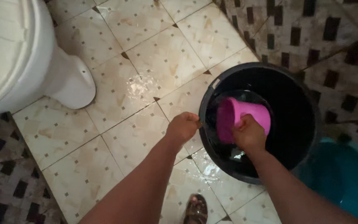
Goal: The person uses a wooden broom to sweep the tiled bathroom floor and then pours water from a pink cup into the toilet cistern multiple times. The person also uses a green brush to scrub the floor near the toilet.
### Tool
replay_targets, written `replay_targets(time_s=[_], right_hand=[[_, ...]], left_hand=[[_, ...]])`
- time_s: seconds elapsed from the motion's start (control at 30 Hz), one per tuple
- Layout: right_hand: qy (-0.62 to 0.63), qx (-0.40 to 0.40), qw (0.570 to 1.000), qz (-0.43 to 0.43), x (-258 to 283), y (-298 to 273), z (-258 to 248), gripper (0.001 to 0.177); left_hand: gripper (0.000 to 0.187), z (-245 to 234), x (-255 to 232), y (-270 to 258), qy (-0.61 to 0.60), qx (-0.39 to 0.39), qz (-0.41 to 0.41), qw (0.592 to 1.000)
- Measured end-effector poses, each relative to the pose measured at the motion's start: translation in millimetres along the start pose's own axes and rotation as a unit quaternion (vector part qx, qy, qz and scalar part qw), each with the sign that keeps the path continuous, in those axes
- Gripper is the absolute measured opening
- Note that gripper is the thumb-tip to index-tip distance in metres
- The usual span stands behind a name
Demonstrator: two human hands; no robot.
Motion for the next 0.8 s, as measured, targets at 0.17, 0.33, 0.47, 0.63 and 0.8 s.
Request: replay_targets(time_s=[0.17,0.33,0.47,0.63,0.8], right_hand=[[-0.135,0.041,0.99,-0.008,-25.7,14.7,51.9,0.035],[0.196,0.062,0.966,0.155,-81.2,28.1,99.3,0.016],[0.581,0.1,0.726,0.354,-96.0,13.4,60.4,0.018],[0.63,0.07,0.673,0.381,-68.6,-12.0,-11.9,0.007],[0.582,0.086,0.743,0.318,-17.2,-12.7,-58.6,0.016]], left_hand=[[0.029,-0.8,35.7,17.1,0.001,0.043,-0.022,0.999],[0.03,-23.0,73.1,9.3,-0.014,0.058,-0.118,0.991],[0.027,-46.8,79.4,-8.6,-0.051,0.047,-0.133,0.989],[0.028,-70.9,40.9,-35.9,-0.051,0.025,-0.184,0.981],[0.029,-95.4,-15.3,-37.9,-0.205,-0.007,-0.136,0.969]])
Point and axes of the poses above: each hand's wrist, its own y-axis towards the middle knuckle, its own z-axis out of the palm, x = y × z, the point moved 8 cm from there along y, towards the middle knuckle, and after that the axes turned 8 degrees about -x, right-handed, at the moved point
